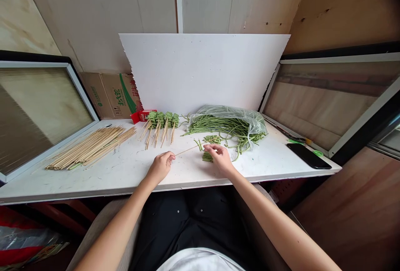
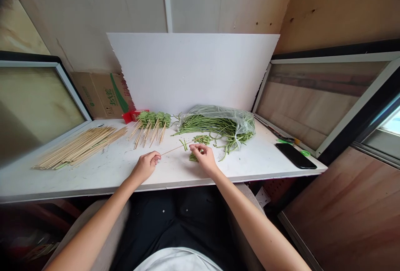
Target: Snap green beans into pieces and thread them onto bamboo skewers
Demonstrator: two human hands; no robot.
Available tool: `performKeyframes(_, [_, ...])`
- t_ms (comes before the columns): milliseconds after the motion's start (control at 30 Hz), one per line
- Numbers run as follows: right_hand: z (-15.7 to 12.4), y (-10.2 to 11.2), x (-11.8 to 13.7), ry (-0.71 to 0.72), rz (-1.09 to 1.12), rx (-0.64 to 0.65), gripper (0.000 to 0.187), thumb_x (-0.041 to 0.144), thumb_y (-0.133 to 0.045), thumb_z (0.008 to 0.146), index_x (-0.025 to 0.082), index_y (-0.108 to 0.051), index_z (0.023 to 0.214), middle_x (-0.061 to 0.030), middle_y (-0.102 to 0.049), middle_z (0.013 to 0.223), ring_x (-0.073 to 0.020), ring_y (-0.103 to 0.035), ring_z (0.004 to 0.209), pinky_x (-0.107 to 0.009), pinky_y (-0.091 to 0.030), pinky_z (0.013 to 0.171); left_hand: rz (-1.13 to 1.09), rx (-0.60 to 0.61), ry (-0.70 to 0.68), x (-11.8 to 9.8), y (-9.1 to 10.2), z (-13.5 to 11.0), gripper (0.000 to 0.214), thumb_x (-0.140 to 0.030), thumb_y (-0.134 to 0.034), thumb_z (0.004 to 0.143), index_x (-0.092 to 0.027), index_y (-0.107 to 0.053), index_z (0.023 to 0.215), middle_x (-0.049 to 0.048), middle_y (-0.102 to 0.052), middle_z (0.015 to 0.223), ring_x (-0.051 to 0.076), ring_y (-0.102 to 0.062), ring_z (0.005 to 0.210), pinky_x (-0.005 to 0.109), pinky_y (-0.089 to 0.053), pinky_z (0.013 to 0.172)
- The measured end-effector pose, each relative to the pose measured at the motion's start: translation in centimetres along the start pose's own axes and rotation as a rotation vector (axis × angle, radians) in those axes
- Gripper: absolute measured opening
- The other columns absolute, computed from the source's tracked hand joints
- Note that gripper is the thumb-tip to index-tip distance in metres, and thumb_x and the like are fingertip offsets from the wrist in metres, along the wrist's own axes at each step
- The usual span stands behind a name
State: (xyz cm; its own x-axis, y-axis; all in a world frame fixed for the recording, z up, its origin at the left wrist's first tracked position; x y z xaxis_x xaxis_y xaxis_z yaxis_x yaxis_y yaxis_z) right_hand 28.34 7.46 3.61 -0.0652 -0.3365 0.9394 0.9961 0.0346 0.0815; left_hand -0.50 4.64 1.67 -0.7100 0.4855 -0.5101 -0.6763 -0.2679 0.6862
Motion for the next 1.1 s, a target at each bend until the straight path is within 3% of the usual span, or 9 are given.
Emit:
performKeyframes(67, [0.6,1.3,0.7,0.041,-0.053,-0.003,0.035,0.047,-0.058,0.090,0.019,-0.078,0.097,-0.0094,-0.077,0.098,-0.0247,-0.066,0.092,-0.036,-0.050,0.081,0.002,-0.036,0.015,0.0,0.2,0.1,0.023,-0.008,-0.046,0.092,-0.020,-0.066,0.090,0.0023,-0.067,0.074,0.017,-0.064,0.070,0.027,-0.050,0.071])
performKeyframes(133, [1.1,2.5,1.4,0.076,-0.210,0.019,0.027,0.036,-0.057,0.087,0.019,-0.077,0.094,-0.0087,-0.077,0.096,-0.0241,-0.066,0.088,-0.036,-0.049,0.080,-0.004,-0.049,0.027,0.0,0.4,0.1,0.023,-0.010,-0.045,0.093,-0.020,-0.065,0.091,0.0027,-0.069,0.077,0.017,-0.065,0.070,0.026,-0.050,0.071])
performKeyframes(267, [1.1,3.0,2.8,0.234,-0.596,0.262,0.017,0.020,-0.061,0.080,0.022,-0.077,0.086,-0.0062,-0.077,0.089,-0.0234,-0.063,0.086,-0.037,-0.047,0.085,-0.004,-0.043,0.033,-0.1,0.4,0.1,0.023,-0.009,-0.045,0.093,-0.021,-0.065,0.093,0.0032,-0.072,0.083,0.017,-0.067,0.072,0.026,-0.051,0.071])
performKeyframes(367, [0.6,2.7,3.5,0.340,-0.709,0.388,0.019,0.013,-0.061,0.080,0.023,-0.076,0.087,-0.0033,-0.076,0.085,-0.0210,-0.063,0.081,-0.039,-0.044,0.095,0.002,-0.043,0.031,0.0,0.3,0.1,0.023,-0.009,-0.046,0.093,-0.020,-0.066,0.093,0.0033,-0.072,0.082,0.017,-0.066,0.072,0.027,-0.050,0.071])
performKeyframes(567, [0.2,1.8,3.4,0.430,-0.806,0.443,0.024,0.008,-0.058,0.083,0.022,-0.077,0.089,-0.0052,-0.074,0.086,-0.0221,-0.062,0.083,-0.038,-0.043,0.093,0.000,-0.042,0.011,0.0,0.3,0.1,0.023,-0.007,-0.046,0.092,-0.020,-0.065,0.093,0.0034,-0.071,0.082,0.017,-0.066,0.073,0.027,-0.050,0.071])
performKeyframes(700, [0.5,2.0,3.0,0.440,-0.825,0.352,0.026,0.009,-0.054,0.090,0.021,-0.077,0.093,-0.0073,-0.073,0.087,-0.0233,-0.060,0.085,-0.038,-0.044,0.088,0.008,-0.049,0.000,0.0,0.3,0.1,0.027,-0.004,-0.045,0.090,-0.020,-0.065,0.094,0.0026,-0.069,0.079,0.017,-0.066,0.072,0.027,-0.050,0.071])
performKeyframes(900, [-0.3,1.1,2.7,0.455,-0.879,0.427,0.017,0.011,-0.067,0.084,0.022,-0.077,0.091,-0.0067,-0.070,0.090,-0.0244,-0.057,0.089,-0.037,-0.044,0.088,0.018,-0.041,0.014,0.1,0.2,0.1,0.025,-0.007,-0.046,0.093,-0.020,-0.067,0.094,0.0028,-0.069,0.079,0.018,-0.066,0.073,0.027,-0.051,0.071])
performKeyframes(1100, [-0.9,-0.1,2.3,0.438,-0.950,0.421,0.005,0.017,-0.072,0.087,0.022,-0.074,0.087,-0.0077,-0.070,0.086,-0.0273,-0.053,0.092,-0.037,-0.044,0.083,0.004,-0.020,0.019,0.6,0.0,0.0,0.025,-0.007,-0.047,0.093,-0.020,-0.068,0.096,0.0024,-0.067,0.077,0.017,-0.065,0.073,0.026,-0.052,0.071])
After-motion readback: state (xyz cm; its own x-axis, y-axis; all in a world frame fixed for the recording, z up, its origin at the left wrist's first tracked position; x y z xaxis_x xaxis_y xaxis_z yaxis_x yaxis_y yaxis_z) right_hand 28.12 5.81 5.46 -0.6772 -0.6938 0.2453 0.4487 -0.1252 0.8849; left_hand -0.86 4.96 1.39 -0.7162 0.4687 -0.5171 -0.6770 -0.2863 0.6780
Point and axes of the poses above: each hand's wrist, its own z-axis towards the middle knuckle, its own y-axis out of the back of the hand, x = y × z, the point moved 3 cm from there along z, towards the middle knuckle
